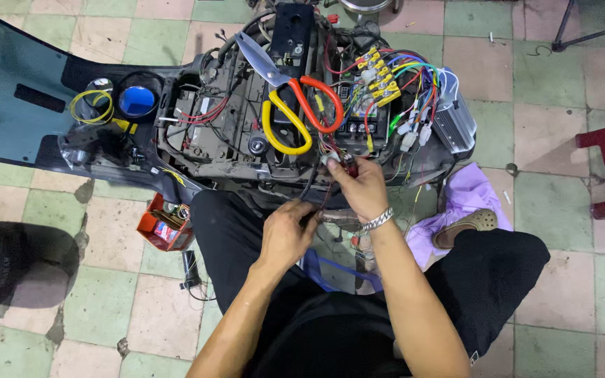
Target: The person works on the internal wiring and electrical components of a disassembled electric scooter using pliers and by hand.
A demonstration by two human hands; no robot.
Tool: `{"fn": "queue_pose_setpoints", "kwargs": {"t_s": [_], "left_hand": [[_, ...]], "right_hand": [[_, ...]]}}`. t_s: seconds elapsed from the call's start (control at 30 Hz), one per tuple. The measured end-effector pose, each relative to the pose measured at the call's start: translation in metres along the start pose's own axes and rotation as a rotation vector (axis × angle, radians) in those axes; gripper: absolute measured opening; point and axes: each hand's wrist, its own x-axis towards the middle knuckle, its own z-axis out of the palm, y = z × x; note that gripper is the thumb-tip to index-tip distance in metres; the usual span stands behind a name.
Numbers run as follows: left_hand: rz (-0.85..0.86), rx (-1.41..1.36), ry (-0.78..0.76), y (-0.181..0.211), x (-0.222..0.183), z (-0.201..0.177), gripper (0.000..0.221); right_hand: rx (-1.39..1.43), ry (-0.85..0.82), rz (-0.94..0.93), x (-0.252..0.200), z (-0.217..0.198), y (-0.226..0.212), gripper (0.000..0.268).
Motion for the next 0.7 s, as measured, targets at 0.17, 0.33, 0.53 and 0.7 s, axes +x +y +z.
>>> {"fn": "queue_pose_setpoints", "kwargs": {"t_s": [0.17, 0.33, 0.53, 0.7], "left_hand": [[-0.041, -0.076, -0.027, -0.002, 0.0, -0.002, 0.018], [-0.05, -0.062, -0.063, -0.003, 0.0, 0.005, 0.018], [-0.065, -0.218, -0.082, -0.001, -0.002, -0.004, 0.018], [-0.195, -0.23, -0.056, -0.007, -0.006, -0.031, 0.02]], "right_hand": [[0.251, -0.102, 0.167, -0.001, -0.006, -0.006, 0.024], [0.287, -0.09, 0.204, -0.002, -0.006, -0.009, 0.024], [0.051, -0.159, -0.113, -0.03, -0.004, -0.021, 0.026], [-0.246, 0.068, 0.293, -0.066, -0.021, -0.037, 0.021]]}}
